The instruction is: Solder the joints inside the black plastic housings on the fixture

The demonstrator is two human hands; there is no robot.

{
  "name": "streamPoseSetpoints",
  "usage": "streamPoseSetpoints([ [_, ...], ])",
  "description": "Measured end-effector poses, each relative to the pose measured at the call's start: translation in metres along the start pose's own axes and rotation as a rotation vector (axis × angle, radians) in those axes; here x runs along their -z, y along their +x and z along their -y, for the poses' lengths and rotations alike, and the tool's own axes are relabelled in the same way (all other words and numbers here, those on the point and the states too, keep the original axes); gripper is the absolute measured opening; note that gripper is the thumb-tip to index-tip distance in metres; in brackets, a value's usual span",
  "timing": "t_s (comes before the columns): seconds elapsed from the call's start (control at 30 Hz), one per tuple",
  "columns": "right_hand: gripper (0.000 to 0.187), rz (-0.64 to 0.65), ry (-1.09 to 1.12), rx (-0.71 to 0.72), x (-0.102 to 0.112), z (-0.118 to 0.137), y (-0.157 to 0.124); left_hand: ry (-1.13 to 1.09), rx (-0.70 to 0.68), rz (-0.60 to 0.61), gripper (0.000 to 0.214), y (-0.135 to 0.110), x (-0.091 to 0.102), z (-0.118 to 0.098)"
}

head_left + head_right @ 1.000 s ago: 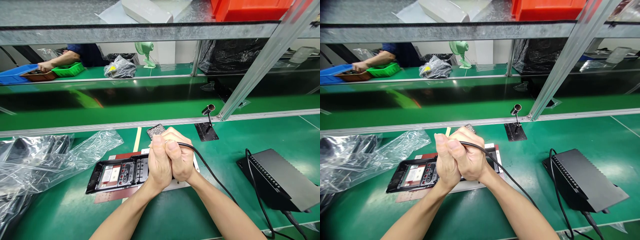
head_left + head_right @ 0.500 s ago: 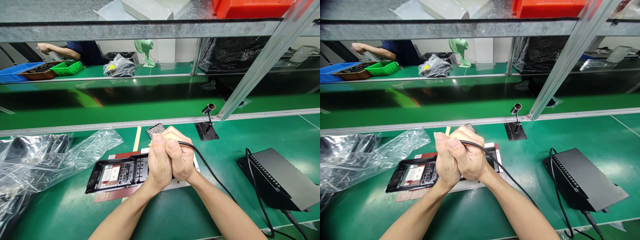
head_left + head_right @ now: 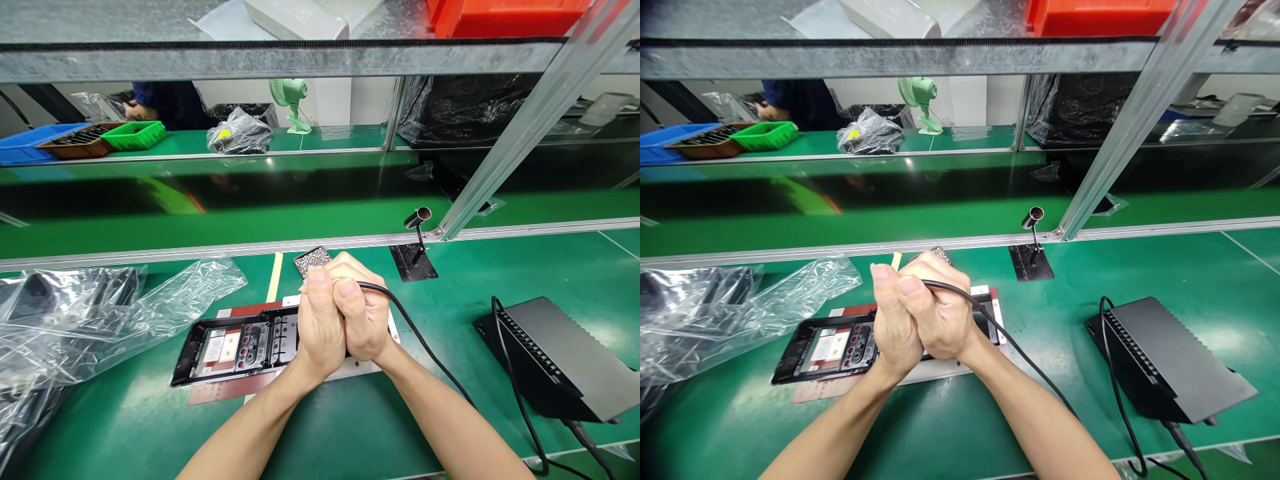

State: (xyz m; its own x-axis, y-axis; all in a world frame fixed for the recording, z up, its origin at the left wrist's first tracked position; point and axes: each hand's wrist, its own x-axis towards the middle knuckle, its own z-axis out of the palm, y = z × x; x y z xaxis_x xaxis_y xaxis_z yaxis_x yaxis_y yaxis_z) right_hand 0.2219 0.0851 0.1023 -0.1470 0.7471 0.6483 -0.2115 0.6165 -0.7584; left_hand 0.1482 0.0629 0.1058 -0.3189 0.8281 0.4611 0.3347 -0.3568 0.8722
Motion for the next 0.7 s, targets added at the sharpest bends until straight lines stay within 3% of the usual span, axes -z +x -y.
streamPoseSetpoints([
  [0.7, 0.040, 0.010, -0.016, -0.008, 0.0016, -0.0014, -0.0011, -0.046, 0.028, 0.007, 0.054, 0.0000, -0.0015, -0.0012],
])
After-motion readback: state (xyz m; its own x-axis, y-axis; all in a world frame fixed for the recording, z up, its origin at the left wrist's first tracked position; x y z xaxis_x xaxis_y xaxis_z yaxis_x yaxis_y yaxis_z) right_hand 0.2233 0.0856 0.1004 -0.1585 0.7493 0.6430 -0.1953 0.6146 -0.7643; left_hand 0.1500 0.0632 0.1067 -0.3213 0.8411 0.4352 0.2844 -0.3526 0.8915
